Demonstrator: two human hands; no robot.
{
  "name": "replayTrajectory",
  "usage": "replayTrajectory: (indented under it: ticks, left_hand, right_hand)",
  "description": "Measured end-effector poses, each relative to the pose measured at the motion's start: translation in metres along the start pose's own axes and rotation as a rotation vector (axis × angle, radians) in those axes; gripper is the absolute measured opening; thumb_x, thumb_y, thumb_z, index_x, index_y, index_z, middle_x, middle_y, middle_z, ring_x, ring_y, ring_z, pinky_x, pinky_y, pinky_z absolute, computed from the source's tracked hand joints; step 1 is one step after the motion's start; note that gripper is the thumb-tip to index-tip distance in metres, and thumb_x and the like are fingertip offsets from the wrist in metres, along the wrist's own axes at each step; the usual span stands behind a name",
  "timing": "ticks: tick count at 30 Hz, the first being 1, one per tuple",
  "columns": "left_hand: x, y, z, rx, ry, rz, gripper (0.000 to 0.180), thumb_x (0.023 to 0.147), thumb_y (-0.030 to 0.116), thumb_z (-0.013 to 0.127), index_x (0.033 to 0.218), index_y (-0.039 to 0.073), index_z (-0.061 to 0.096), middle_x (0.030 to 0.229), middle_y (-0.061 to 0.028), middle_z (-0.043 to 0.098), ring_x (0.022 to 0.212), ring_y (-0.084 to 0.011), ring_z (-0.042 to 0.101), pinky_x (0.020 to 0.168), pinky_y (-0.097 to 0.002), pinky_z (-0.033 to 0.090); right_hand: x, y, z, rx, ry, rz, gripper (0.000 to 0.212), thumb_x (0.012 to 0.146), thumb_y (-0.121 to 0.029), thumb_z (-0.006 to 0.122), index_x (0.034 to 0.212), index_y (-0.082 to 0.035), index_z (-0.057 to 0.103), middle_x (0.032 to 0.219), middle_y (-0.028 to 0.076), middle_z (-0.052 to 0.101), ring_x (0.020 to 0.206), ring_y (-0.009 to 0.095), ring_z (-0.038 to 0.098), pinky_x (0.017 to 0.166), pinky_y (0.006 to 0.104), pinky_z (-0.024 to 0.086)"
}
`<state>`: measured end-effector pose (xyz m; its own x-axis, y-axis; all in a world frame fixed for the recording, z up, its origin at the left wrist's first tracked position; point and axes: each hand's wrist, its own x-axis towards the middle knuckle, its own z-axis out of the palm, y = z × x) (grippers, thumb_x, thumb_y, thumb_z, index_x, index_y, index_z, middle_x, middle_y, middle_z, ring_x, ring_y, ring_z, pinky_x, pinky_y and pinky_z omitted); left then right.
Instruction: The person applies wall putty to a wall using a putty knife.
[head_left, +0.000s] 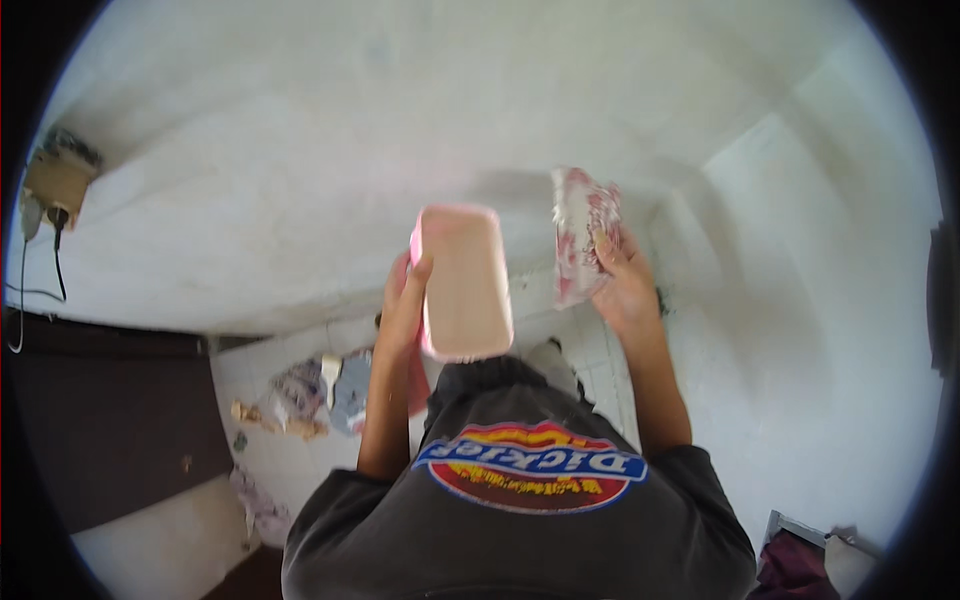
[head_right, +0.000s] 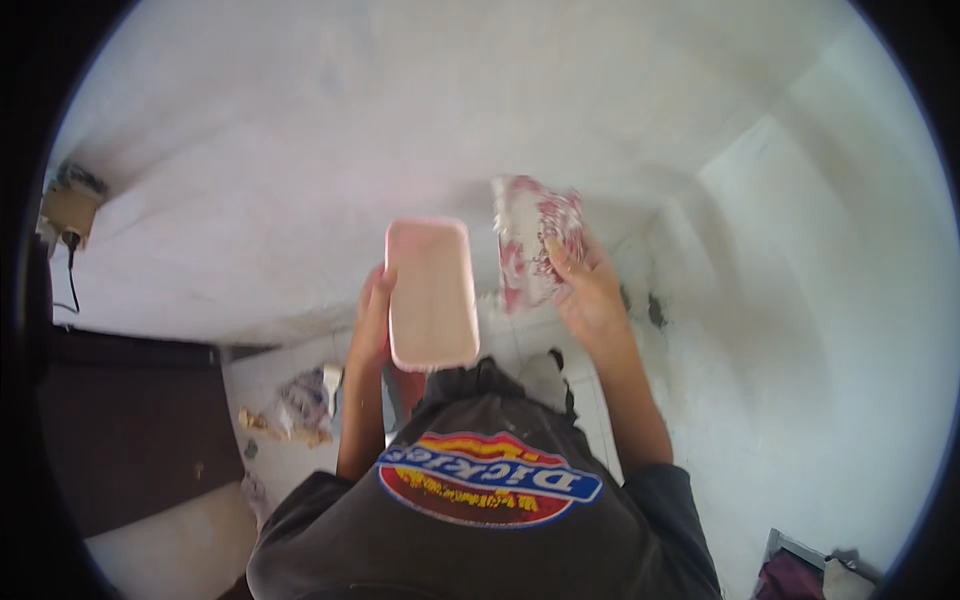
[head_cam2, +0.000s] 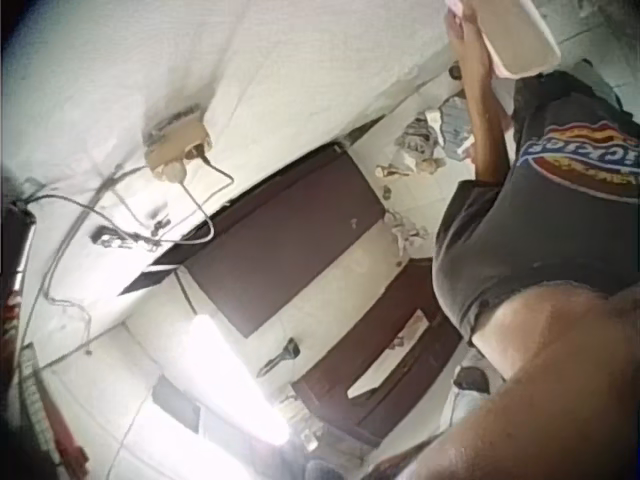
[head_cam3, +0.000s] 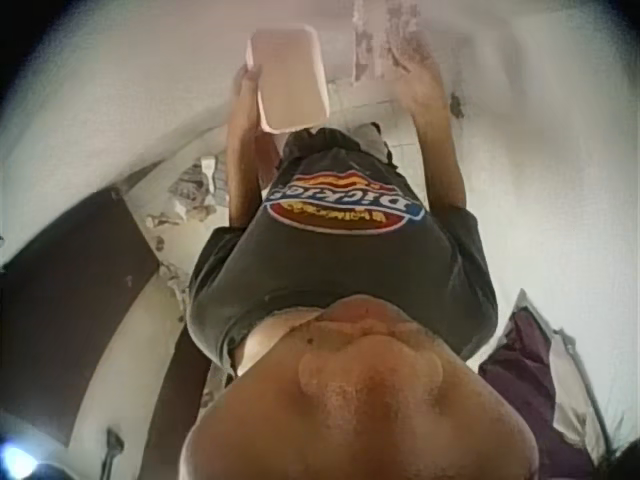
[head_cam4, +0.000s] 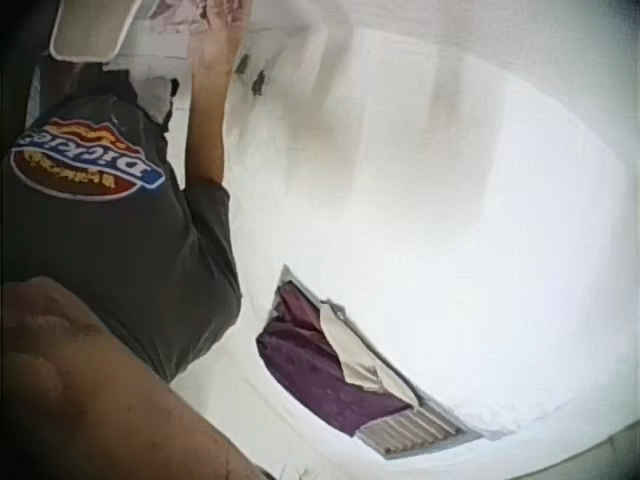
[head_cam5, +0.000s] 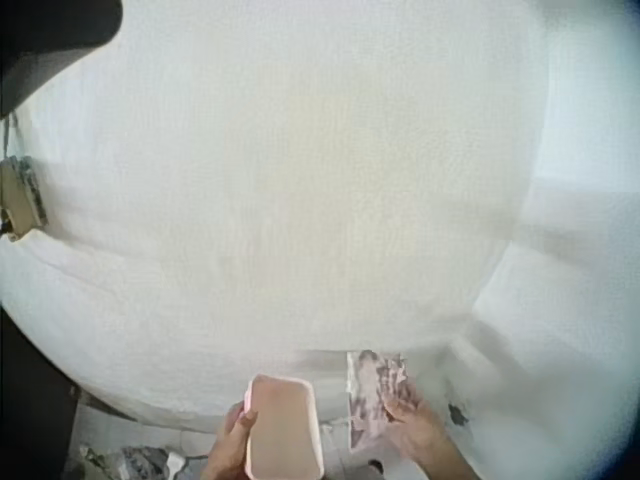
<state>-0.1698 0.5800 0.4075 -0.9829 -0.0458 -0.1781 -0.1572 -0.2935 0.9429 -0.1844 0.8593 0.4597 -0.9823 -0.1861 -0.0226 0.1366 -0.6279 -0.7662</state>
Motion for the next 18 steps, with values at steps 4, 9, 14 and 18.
replayTrajectory:
  ticks: [4, 9, 14, 18]
  left_hand:
    - [0.001, -0.023, -0.018, -0.025, -0.045, -0.010, 0.065, 0.095, 0.044, 0.059, 0.135, -0.005, 0.045, 0.123, -0.0146, 0.058, 0.111, -0.0195, 0.055, 0.094, -0.0327, 0.046]
    - [-0.011, -0.007, 0.002, -0.044, -0.114, 0.005, 0.065, 0.095, 0.044, 0.058, 0.135, -0.005, 0.045, 0.123, -0.0149, 0.057, 0.111, -0.0205, 0.056, 0.093, -0.0330, 0.046]
    - [-0.015, 0.005, 0.011, -0.093, -0.108, 0.009, 0.064, 0.095, 0.041, 0.058, 0.137, -0.005, 0.042, 0.124, -0.0160, 0.057, 0.112, -0.0219, 0.057, 0.093, -0.0332, 0.047]
    - [-0.007, -0.007, -0.001, -0.082, -0.092, 0.007, 0.064, 0.095, 0.038, 0.059, 0.139, -0.005, 0.039, 0.125, -0.0167, 0.056, 0.112, -0.0225, 0.057, 0.092, -0.0340, 0.048]
  right_hand:
    - [0.027, -0.032, 0.044, -0.028, 0.148, -0.338, 0.033, 0.096, -0.006, 0.059, 0.127, 0.001, 0.051, 0.118, 0.008, 0.063, 0.108, 0.014, 0.061, 0.093, 0.0315, 0.049]
    - [0.053, -0.121, 0.078, -0.772, 0.290, -0.958, 0.024, 0.097, -0.008, 0.058, 0.119, 0.002, 0.058, 0.112, 0.009, 0.065, 0.102, 0.017, 0.063, 0.088, 0.0315, 0.049]
    - [0.094, -0.150, 0.097, -1.549, 0.637, -1.321, 0.027, 0.090, -0.008, 0.060, 0.116, 0.000, 0.057, 0.104, 0.015, 0.062, 0.095, 0.029, 0.059, 0.081, 0.0388, 0.046]
    - [0.115, -0.099, 0.104, -1.828, 0.703, -1.474, 0.024, 0.083, -0.009, 0.059, 0.107, -0.001, 0.061, 0.092, 0.015, 0.058, 0.084, 0.033, 0.055, 0.072, 0.0437, 0.041]
